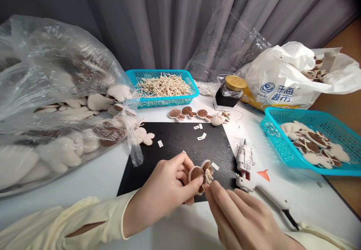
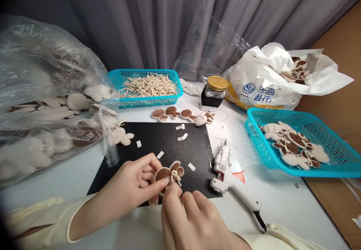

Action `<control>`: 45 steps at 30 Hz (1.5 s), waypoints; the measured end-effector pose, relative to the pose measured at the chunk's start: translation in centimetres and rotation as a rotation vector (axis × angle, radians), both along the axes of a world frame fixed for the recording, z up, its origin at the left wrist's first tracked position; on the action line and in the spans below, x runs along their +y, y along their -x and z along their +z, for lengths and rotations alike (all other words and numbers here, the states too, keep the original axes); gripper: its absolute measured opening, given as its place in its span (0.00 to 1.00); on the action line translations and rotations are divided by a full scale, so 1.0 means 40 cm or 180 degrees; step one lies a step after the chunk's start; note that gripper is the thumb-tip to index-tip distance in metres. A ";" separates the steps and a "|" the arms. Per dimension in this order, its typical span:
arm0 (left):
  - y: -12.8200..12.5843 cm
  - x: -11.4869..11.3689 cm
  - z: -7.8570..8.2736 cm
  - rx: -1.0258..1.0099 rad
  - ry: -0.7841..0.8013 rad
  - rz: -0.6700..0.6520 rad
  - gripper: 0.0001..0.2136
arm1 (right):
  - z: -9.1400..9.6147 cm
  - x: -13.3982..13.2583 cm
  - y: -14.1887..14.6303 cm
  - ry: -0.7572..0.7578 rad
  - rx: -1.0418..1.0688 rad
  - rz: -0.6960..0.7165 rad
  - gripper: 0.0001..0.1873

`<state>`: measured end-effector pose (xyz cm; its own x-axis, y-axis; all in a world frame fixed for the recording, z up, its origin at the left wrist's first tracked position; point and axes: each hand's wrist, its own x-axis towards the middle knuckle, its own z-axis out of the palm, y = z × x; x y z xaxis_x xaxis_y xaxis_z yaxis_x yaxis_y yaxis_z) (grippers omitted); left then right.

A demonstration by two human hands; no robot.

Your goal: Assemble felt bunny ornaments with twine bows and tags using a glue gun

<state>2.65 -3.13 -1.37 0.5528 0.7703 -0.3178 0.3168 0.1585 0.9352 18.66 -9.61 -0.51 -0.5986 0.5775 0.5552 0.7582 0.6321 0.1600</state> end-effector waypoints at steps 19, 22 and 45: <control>0.005 0.022 0.021 -0.1339 0.1415 -0.0012 0.10 | -0.014 0.039 -0.034 0.0710 0.1871 -0.0360 0.09; 0.006 0.022 0.019 -0.1473 0.1571 -0.0104 0.12 | -0.018 0.044 -0.033 0.0832 0.2110 -0.0349 0.09; -0.004 0.012 0.009 -0.1597 0.1235 -0.0115 0.09 | -0.017 0.056 -0.037 0.1535 0.2948 -0.0012 0.07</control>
